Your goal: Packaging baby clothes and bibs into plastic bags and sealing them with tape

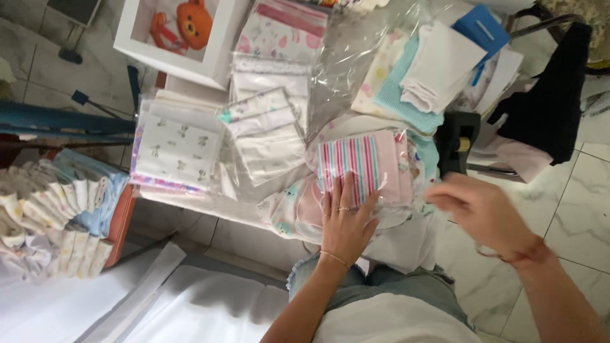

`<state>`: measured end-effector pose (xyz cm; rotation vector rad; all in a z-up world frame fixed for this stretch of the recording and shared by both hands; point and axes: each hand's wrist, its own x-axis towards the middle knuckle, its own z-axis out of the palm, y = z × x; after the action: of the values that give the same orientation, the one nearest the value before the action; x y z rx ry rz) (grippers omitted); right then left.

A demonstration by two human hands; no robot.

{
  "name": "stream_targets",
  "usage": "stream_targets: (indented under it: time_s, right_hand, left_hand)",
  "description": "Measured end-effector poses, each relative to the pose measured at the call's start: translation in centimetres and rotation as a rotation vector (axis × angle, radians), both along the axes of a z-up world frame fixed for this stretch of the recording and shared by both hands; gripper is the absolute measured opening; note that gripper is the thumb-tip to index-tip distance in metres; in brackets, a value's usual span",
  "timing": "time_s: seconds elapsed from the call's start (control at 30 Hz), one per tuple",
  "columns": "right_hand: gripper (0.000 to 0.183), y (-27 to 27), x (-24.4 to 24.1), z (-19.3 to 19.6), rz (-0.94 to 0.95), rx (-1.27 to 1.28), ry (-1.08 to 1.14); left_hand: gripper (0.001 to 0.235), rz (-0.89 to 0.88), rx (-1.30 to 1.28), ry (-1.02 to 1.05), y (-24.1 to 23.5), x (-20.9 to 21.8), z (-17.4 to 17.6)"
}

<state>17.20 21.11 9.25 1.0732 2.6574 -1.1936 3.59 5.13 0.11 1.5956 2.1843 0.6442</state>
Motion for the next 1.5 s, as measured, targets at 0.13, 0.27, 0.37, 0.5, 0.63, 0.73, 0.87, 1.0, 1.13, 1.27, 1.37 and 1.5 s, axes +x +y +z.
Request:
stream_targets:
  time_s: [0.13, 0.27, 0.37, 0.5, 0.63, 0.73, 0.87, 1.0, 1.13, 1.27, 1.37, 1.5]
  right_hand:
    - [0.024, -0.6, -8.9, 1.0, 0.29, -0.047, 0.128]
    - [0.026, 0.8, -13.0, -2.3, 0.684, -0.148, -0.299]
    - [0.035, 1.6, -13.4, -6.1, 0.82, -0.069, -0.382]
    - [0.031, 2.2, -14.0, -6.9, 0.861, 0.152, -0.465]
    - [0.049, 2.5, -13.3, -9.2, 0.826, 0.393, -0.562]
    - [0.063, 4.2, -11.6, -10.2, 0.529, 0.507, -0.608]
    - [0.018, 3.9, -8.6, -3.6, 0.281, 0.263, -0.329]
    - [0.045, 0.4, -2.7, -3.0, 0.425, 0.091, 0.092]
    - [0.045, -1.3, -0.7, -5.8, 0.535, 0.485, 0.249]
    - [0.031, -2.0, -0.6, -6.6, 0.456, 0.65, 0.363]
    - [0.022, -2.2, 0.3, -7.1, 0.396, 0.699, 0.411]
    - [0.019, -2.0, 0.5, -2.9, 0.381, 0.397, 0.469]
  left_hand:
    - [0.053, 0.08, 0.087, 0.136, -0.2, 0.7, -2.4]
    - [0.062, 0.115, 0.088, 0.173, -0.3, 0.9, -3.1]
    - [0.063, 0.116, 0.074, 0.138, -0.4, 1.1, -3.2]
    - [0.061, 0.1, 0.035, 0.074, -0.3, 0.9, -2.7]
    - [0.064, 0.106, 0.023, 0.125, 0.0, 0.9, -3.2]
    - [0.057, 0.108, 0.038, 0.072, -0.1, 0.8, -2.5]
    - [0.064, 0.088, 0.14, -0.07, -0.9, -0.6, -1.9]
    - [0.032, 0.152, 0.364, 0.166, -3.2, -2.0, -2.2]
    - [0.013, 0.124, 0.395, 0.231, -3.9, -2.5, -3.3]
    - [0.013, 0.051, 0.452, 0.326, -3.2, -2.9, -4.0]
    - [0.006, 0.02, 0.528, 0.321, -2.4, -3.4, -1.4]
    - [0.004, -0.066, 0.505, 0.122, -2.2, -4.4, 4.7]
